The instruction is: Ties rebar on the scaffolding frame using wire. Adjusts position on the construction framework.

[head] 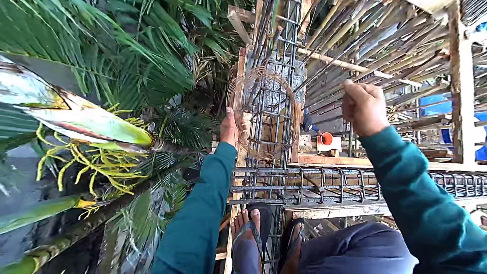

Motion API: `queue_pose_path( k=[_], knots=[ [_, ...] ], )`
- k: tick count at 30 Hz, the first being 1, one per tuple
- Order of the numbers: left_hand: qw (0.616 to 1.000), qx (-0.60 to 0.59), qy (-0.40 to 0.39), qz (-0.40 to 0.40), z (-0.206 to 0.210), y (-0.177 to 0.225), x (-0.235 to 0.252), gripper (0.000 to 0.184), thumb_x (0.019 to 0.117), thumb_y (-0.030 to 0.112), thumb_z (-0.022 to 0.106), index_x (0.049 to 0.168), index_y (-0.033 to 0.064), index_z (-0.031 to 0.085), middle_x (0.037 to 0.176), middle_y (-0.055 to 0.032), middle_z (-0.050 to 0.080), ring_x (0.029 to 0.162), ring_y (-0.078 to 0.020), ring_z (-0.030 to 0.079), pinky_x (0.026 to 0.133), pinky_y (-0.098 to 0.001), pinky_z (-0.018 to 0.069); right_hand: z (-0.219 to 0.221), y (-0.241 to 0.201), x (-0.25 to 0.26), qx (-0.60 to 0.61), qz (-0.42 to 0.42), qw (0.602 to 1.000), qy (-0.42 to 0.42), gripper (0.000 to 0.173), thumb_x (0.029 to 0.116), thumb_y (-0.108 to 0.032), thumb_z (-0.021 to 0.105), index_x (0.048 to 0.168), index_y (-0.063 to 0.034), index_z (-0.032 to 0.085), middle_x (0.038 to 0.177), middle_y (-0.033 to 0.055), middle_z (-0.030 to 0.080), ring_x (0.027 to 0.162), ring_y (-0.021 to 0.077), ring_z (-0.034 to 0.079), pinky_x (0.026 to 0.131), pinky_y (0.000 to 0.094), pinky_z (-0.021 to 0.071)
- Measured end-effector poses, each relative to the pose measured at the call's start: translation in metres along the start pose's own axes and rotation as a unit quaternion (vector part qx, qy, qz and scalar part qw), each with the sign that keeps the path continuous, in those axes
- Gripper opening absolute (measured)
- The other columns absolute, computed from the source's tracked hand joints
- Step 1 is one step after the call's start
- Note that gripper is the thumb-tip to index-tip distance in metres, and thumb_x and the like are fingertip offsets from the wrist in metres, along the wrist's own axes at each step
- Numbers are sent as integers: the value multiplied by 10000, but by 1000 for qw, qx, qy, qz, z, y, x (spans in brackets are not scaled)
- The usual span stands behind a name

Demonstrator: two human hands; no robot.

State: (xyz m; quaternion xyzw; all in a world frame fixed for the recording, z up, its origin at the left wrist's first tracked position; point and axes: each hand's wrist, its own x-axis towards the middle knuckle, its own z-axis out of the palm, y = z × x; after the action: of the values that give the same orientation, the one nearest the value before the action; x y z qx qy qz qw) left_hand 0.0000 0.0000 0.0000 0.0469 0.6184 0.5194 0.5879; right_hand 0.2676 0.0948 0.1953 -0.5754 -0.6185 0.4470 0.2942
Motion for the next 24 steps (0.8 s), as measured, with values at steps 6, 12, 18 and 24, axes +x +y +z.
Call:
queue_pose_path(
  k=[6,12,18,24],
  knots=[
    [1000,-28,1,-13,-15,-5,12,743,1043,692,225,1434,123,501,1102,-92,677,838,-200,666,715,-388,563,-22,-41,-40,100,56,993,-8,490,1094,-330,386,612,-240,383,483,-100,317,386,36,259,385,214,258],
    [990,95,14,104,-23,1,-2,821,1034,584,464,1645,140,144,1614,-186,364,1440,-322,427,1124,-554,421,-13,3,-35,18,151,988,37,376,1108,-354,413,836,-151,576,519,-91,341,386,36,273,365,221,278],
    [916,227,77,323,-7,13,-50,1031,891,431,741,1620,-11,162,1655,-297,188,1504,-414,289,1210,-555,293,28,30,-28,73,151,985,34,331,1118,-310,386,1095,-85,628,564,-75,336,404,51,297,378,234,316],
    [833,330,79,436,-2,4,-81,1148,839,709,654,1625,26,172,1695,-203,163,1554,-347,221,1243,-580,223,50,24,-24,44,150,987,37,361,1120,-317,406,1043,-70,658,584,-49,380,413,71,337,390,251,355]
  ],
)
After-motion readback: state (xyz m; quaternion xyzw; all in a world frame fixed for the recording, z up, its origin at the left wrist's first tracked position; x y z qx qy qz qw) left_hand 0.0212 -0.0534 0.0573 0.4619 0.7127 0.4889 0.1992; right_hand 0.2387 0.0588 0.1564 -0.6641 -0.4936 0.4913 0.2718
